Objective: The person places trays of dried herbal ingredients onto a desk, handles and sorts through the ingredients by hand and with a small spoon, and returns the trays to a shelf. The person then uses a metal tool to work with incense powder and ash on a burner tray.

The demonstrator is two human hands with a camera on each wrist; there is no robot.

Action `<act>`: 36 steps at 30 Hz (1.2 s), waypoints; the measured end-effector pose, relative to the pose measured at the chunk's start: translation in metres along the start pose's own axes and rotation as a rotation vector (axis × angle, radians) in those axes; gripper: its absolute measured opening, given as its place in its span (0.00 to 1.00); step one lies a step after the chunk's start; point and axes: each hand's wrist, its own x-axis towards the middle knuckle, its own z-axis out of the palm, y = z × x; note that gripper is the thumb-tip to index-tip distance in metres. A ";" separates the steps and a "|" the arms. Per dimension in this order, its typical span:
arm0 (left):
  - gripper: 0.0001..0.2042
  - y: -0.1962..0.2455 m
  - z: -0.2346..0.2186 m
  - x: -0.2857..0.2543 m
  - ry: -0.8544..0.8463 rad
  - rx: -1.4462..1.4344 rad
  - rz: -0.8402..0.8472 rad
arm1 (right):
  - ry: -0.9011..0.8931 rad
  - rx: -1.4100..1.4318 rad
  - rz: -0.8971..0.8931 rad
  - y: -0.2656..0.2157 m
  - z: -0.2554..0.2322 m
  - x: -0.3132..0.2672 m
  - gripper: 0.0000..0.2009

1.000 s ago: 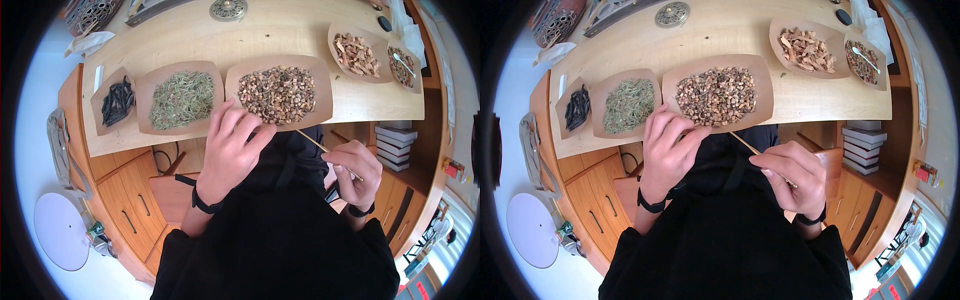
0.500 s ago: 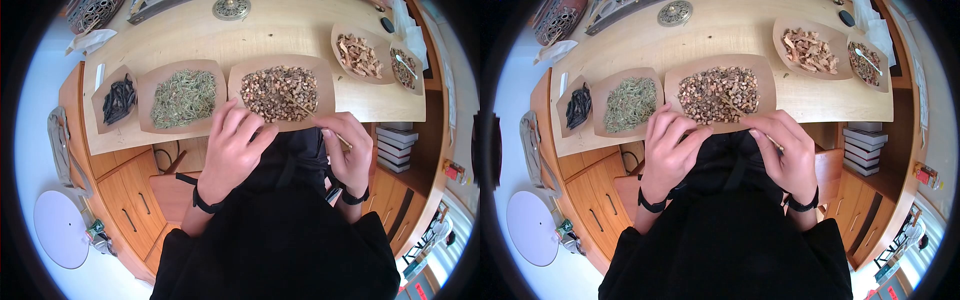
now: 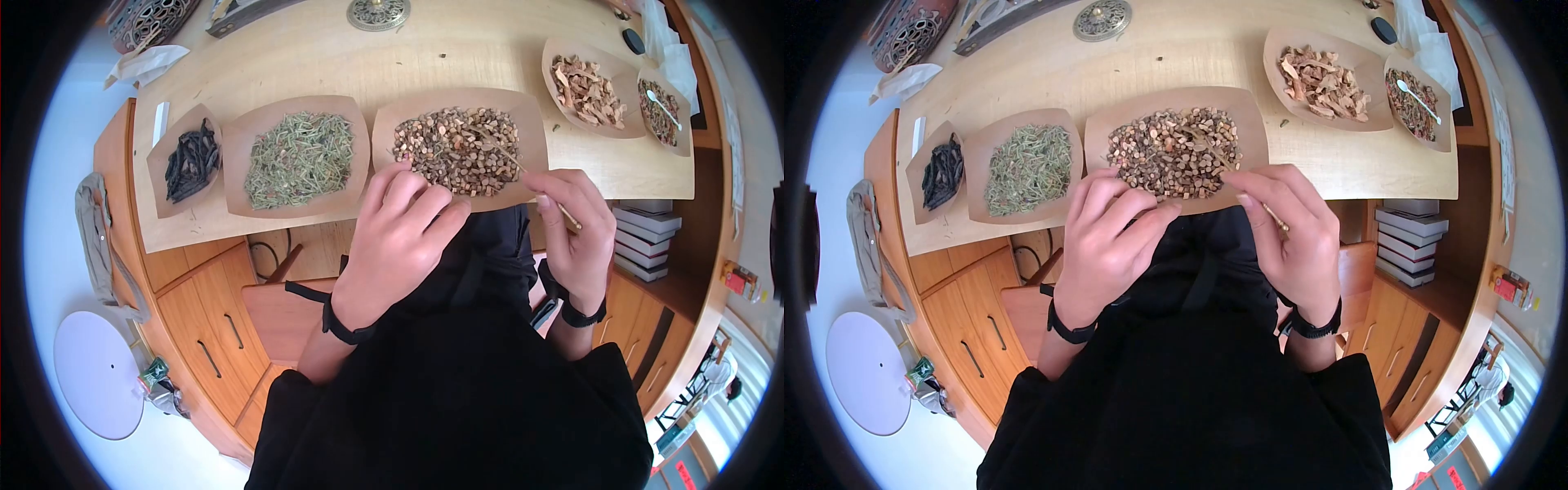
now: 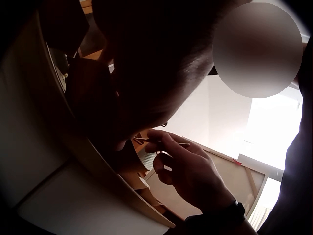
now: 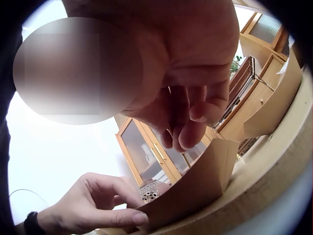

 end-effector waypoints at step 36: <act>0.11 0.007 0.005 0.007 -0.031 -0.010 0.040 | -0.046 0.050 -0.044 -0.001 -0.023 -0.030 0.08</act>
